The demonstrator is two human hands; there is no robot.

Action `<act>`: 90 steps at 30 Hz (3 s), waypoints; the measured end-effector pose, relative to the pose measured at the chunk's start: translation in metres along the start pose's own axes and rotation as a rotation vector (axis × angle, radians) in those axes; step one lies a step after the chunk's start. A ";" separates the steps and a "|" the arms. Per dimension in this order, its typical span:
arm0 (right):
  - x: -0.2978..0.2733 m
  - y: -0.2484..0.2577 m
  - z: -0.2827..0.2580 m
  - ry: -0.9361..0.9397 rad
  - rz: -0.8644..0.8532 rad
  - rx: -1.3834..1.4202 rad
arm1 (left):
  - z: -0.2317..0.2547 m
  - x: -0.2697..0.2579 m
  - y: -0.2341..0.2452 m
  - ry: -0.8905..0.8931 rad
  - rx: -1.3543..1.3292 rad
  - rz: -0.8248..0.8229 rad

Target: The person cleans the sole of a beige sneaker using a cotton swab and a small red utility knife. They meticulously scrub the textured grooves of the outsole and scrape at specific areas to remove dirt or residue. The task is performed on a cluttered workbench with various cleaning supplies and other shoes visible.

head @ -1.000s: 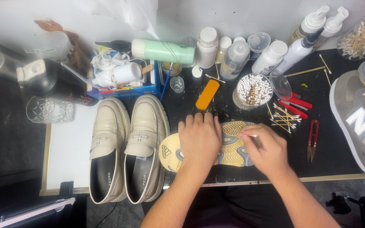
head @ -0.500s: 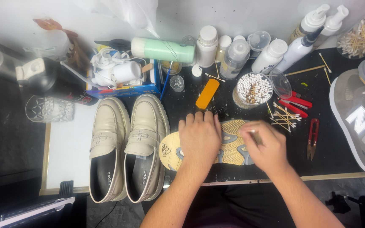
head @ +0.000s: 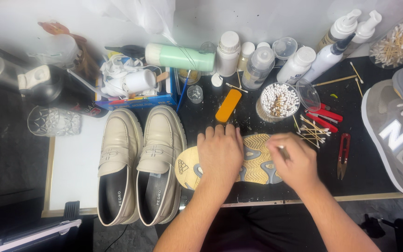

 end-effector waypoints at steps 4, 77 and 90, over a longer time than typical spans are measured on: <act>0.001 0.000 0.001 0.005 -0.004 0.004 | 0.000 -0.001 0.001 0.001 -0.004 0.001; -0.007 -0.012 0.028 -0.273 -0.113 0.210 | 0.002 -0.004 0.005 -0.008 -0.009 0.023; -0.005 -0.008 0.027 -0.231 -0.062 0.126 | 0.001 -0.003 0.001 -0.027 -0.011 0.022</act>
Point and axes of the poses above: each hand's wrist, its own x-axis towards the middle knuckle, its own y-axis out of the back of the hand, z = x × y, the point moved 9 cm from there along x, towards the middle knuckle, and after that the axes turned 4 degrees about -y, right-handed, at the moved point
